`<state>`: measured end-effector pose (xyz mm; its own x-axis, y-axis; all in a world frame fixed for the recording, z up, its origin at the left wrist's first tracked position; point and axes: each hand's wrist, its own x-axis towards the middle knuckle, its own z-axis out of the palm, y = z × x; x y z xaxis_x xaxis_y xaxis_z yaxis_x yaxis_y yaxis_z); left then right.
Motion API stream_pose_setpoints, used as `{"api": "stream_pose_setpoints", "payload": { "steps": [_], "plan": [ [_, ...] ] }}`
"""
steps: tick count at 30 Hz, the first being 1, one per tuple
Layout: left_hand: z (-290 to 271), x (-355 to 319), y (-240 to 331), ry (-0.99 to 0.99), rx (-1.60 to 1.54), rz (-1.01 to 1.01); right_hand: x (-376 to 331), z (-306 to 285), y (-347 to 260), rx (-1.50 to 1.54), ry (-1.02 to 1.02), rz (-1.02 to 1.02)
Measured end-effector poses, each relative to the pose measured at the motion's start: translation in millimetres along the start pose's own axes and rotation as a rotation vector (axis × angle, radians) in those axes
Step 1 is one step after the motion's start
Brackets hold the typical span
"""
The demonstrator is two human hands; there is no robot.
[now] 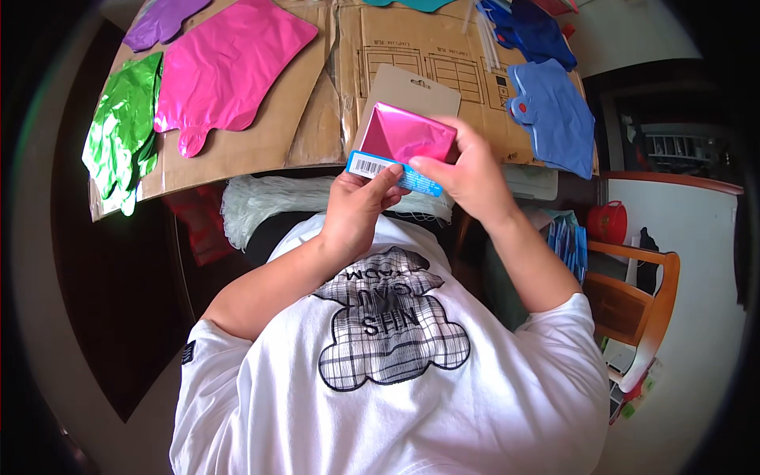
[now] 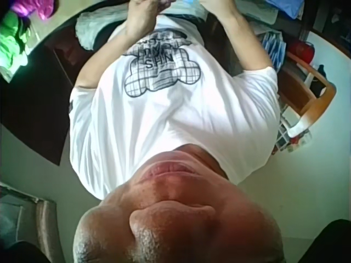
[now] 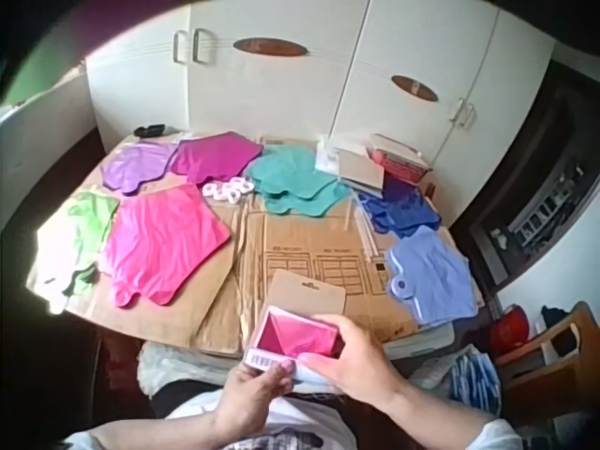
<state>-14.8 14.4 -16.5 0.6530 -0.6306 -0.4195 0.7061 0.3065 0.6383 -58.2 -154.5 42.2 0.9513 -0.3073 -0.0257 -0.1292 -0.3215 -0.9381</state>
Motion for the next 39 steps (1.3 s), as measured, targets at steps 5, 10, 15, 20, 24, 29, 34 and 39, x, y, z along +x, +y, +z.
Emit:
{"api": "stream_pose_setpoints", "payload": {
  "steps": [5, 10, 15, 20, 24, 29, 34, 39],
  "plan": [
    [5.2, -1.3, 2.3, 0.079, 0.104, 0.039, 22.6, -25.9, -35.6, -0.938, -0.094, -0.862],
    [4.7, -0.2, 4.8, 0.081, 0.081, -0.013, 50.4, -1.1, -5.2, -0.943, -0.605, -0.863],
    [4.7, 0.6, 15.4, 0.059, -0.053, -0.187, 55.9, -1.0, 9.3, -0.962, -0.667, -0.811],
    [6.9, -0.9, 18.6, 0.049, -0.091, -0.229, 54.7, -0.3, 6.2, -0.973, -0.678, -0.808],
    [7.6, -1.0, 18.1, 0.040, -0.096, -0.214, 54.8, -0.7, 6.9, -0.977, -0.663, -0.820],
    [4.4, -1.4, 15.4, 0.004, -0.103, -0.208, 55.3, 0.4, 0.0, -1.000, -0.724, -0.810],
    [12.7, -5.2, 15.9, -0.004, -0.108, -0.137, 57.3, -2.2, -4.2, -0.894, -0.789, -0.780],
    [9.4, -7.9, 15.0, 0.011, -0.098, -0.117, 83.4, -22.6, -33.5, -0.297, -0.745, -0.573]
  ]
}}
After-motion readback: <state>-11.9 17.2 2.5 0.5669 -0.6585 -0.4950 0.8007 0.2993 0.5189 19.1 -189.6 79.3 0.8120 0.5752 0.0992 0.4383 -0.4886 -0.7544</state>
